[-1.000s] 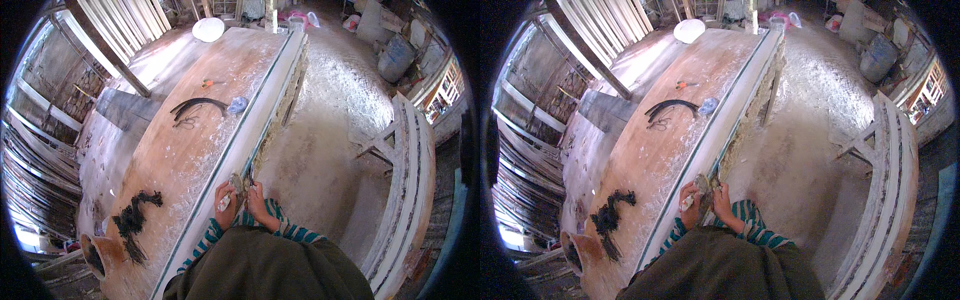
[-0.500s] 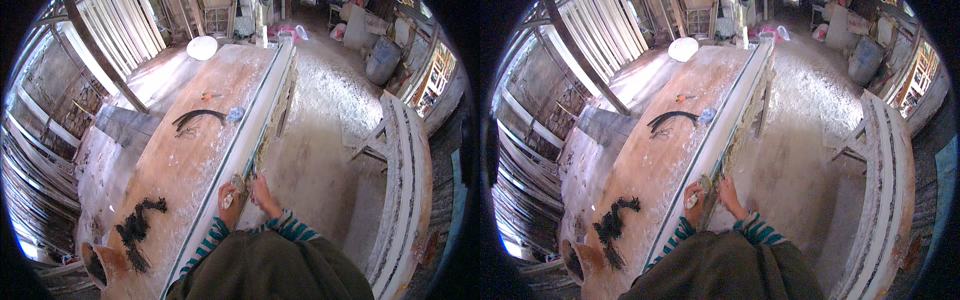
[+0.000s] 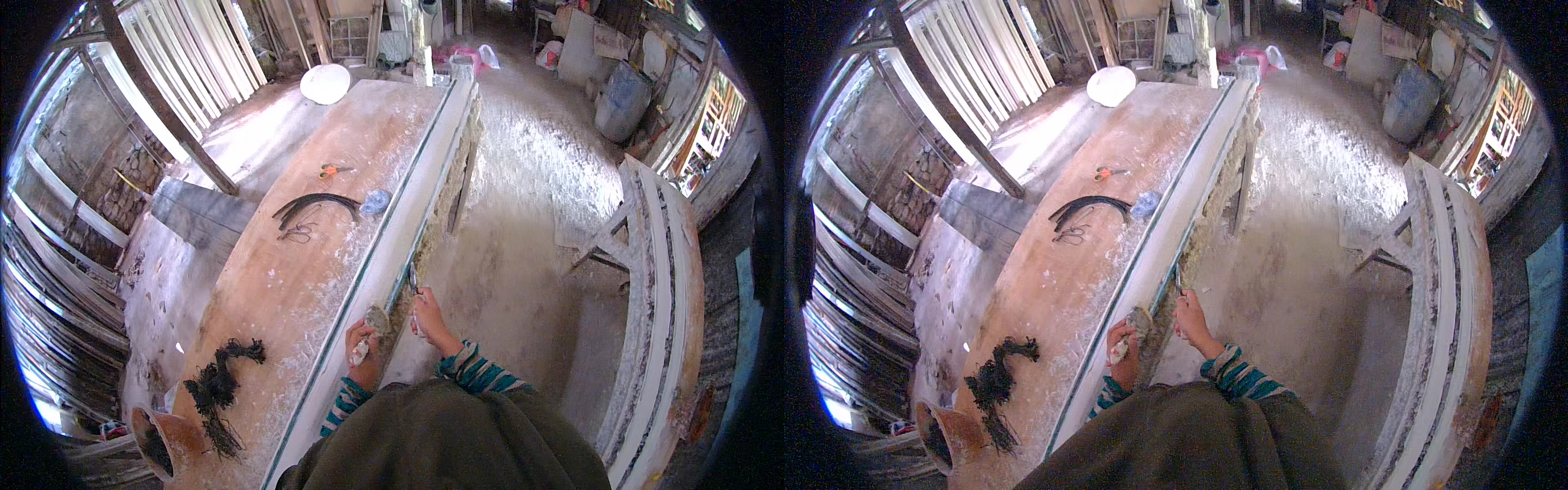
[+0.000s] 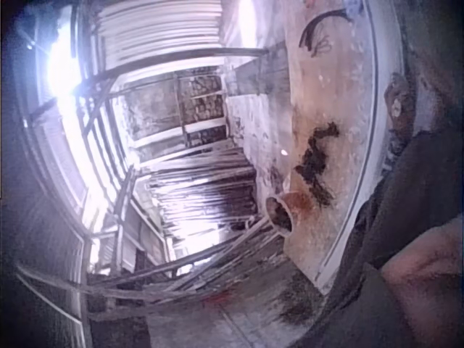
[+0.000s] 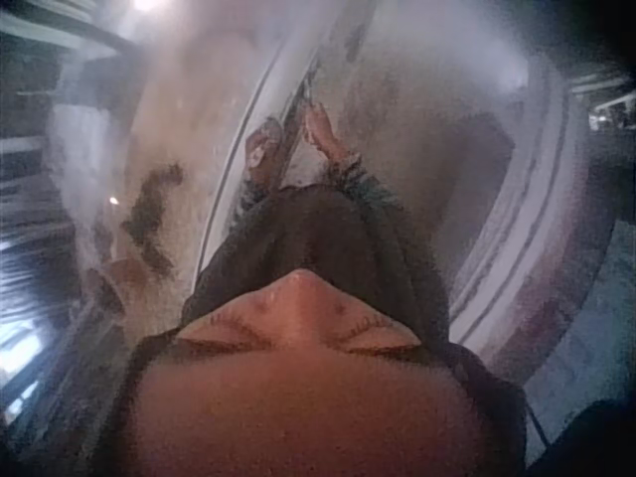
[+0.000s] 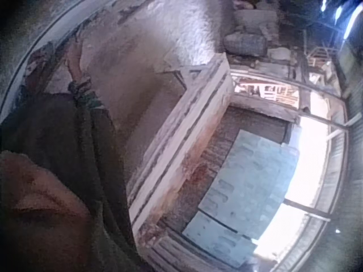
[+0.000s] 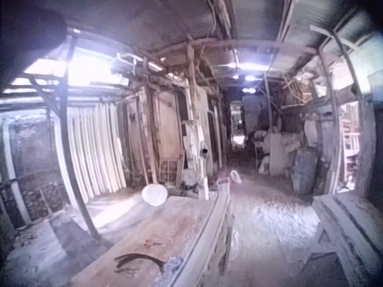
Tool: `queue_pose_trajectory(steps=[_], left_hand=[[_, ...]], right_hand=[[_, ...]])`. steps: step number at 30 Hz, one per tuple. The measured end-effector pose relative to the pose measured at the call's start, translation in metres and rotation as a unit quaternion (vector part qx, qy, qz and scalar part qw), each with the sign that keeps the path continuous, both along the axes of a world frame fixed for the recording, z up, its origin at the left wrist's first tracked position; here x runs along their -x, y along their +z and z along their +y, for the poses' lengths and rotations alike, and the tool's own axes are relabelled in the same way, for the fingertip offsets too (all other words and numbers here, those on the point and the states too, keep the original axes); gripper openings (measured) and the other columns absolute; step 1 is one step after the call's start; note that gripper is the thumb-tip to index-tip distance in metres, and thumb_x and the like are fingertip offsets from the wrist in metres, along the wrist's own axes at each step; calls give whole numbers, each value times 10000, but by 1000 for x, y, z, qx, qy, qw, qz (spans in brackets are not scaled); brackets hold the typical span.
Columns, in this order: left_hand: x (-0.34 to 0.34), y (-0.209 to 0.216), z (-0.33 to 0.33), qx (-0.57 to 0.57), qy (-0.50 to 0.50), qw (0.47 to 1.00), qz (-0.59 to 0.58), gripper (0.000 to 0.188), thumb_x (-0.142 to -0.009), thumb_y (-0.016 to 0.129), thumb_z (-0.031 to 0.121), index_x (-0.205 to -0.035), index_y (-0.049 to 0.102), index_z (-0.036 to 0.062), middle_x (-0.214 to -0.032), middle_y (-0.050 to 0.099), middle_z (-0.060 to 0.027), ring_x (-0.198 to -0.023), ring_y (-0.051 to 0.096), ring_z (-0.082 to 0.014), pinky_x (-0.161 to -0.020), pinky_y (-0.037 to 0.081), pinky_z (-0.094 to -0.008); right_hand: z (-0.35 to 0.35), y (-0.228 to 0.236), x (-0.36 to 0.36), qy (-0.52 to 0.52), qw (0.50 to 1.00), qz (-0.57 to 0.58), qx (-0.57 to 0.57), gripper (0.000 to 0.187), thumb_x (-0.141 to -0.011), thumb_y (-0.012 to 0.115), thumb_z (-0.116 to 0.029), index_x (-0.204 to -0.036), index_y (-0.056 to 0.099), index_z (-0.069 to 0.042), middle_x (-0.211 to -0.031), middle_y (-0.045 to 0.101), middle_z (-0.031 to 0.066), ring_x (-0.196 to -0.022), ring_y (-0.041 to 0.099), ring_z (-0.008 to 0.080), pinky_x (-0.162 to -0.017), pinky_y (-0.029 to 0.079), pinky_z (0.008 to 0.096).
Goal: The person uses a metal scraper to remove hardened residue from the edge of a large wooden boat hull. They repeatedly scrape along the seam and wipe the tool with a cloth, working along the length of the hull in a workshop environment.
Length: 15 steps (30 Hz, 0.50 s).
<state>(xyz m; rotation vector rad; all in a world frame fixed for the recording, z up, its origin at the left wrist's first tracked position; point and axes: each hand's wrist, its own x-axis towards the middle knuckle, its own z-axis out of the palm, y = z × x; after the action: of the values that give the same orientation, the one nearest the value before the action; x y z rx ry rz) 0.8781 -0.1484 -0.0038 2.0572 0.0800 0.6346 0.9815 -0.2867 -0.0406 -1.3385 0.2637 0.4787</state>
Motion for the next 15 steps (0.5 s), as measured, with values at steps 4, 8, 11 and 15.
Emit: queue_pose_trajectory(steps=[4, 8, 11, 15], left_hand=[[1, -10, 1, 38, 26, 999, 20, 142, -853, 508, 139, -903, 551, 14, -1055, 523, -190, -1030, 489, -313, -883, 384, -387], [-1, -5, -3, 38, 41, 998, 24, 135, -848, 508, 134, -902, 547, 16, -1080, 510, -203, -1024, 492, -319, -887, 381, -387], [-2, -4, -5, 44, 47, 998, 24, 126, -835, 525, 122, -900, 548, 17, -1078, 511, -210, -1021, 495, -321, -886, 381, -392], [-2, -21, -1, 39, 46, 998, 16, 116, -820, 543, 105, -897, 548, 18, -1070, 516, -213, -1024, 495, -323, -888, 379, -396]], right_hand=[[-5, -8, 1, -18, 1000, -17, -9, 196, -920, 381, -222, -1092, 379, -126, -636, 464, 61, -345, 395, 122, -291, 323, 267], [0, -14, -15, -23, 998, -15, -57, 231, -924, 373, -221, -1123, 369, -106, -634, 462, 62, -346, 401, 121, -299, 333, 268], [2, -15, -32, -31, 998, -47, -33, 242, -924, 370, -225, -1126, 368, -91, -627, 453, 50, -356, 408, 120, -309, 343, 272], [3, -9, -33, -41, 998, -38, -14, 248, -926, 360, -227, -1121, 370, -73, -626, 452, 43, -364, 410, 123, -310, 347, 278]])
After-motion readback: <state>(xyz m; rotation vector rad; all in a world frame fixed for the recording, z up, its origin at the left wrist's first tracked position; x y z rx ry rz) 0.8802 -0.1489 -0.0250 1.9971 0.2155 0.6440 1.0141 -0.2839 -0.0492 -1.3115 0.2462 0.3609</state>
